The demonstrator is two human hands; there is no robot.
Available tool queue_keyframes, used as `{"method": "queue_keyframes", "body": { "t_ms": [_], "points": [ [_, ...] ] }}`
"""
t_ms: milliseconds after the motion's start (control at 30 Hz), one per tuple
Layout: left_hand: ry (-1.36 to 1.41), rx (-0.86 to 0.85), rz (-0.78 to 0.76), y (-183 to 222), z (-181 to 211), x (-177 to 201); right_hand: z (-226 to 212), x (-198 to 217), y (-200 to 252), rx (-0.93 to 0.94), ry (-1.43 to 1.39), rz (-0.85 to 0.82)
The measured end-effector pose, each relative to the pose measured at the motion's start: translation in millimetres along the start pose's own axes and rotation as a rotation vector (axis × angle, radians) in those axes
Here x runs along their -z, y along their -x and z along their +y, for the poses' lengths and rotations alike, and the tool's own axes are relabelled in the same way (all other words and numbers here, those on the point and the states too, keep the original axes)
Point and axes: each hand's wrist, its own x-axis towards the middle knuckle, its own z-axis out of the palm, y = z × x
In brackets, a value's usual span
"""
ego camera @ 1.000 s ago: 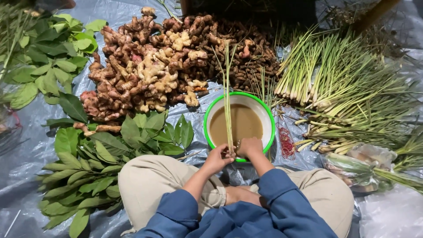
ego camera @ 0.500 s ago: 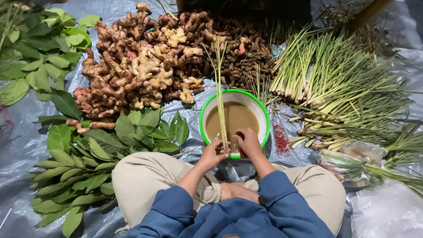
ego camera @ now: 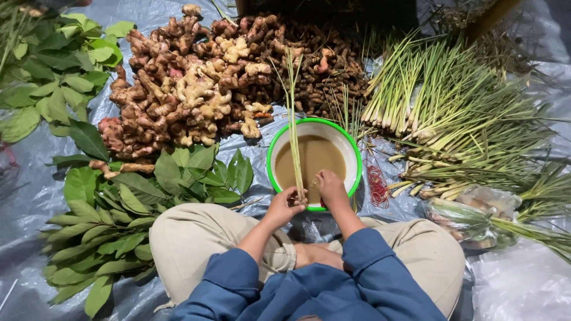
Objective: A person sitting on a tarp processes harvested herbs by wrapping a red cloth around the ends of long green stalks, surrounded by piles of ginger and lemongrass.
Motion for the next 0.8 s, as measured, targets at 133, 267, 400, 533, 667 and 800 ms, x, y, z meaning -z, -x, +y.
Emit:
{"method": "queue_keyframes", "body": {
  "t_ms": [133,267,400,533,667,800],
  "points": [
    [-0.008,0.004,0.002,0.3,1.8,-0.4,2.5,0.0,-1.8,-0.044,-0.014,-0.058],
    [-0.016,0.004,0.003,2.0,5.5,-1.3,-0.3,0.6,-4.0,-0.057,0.03,-0.065],
    [-0.016,0.006,0.003,3.0,9.0,-2.8,-2.1,1.2,-3.6,-0.054,0.045,-0.052],
    [-0.026,0.011,-0.004,2.5,10.0,-2.3,-4.3,1.7,-3.3,-0.056,0.075,-0.048],
    [-0.033,0.01,-0.01,1.5,9.8,-1.3,-15.4,11.7,-1.8,-0.107,0.074,-0.17],
    [-0.075,-0.009,-0.015,5.6,17.3,-2.8,-24.9,31.1,3.3,-0.145,-0.045,-0.26]
  ]
}}
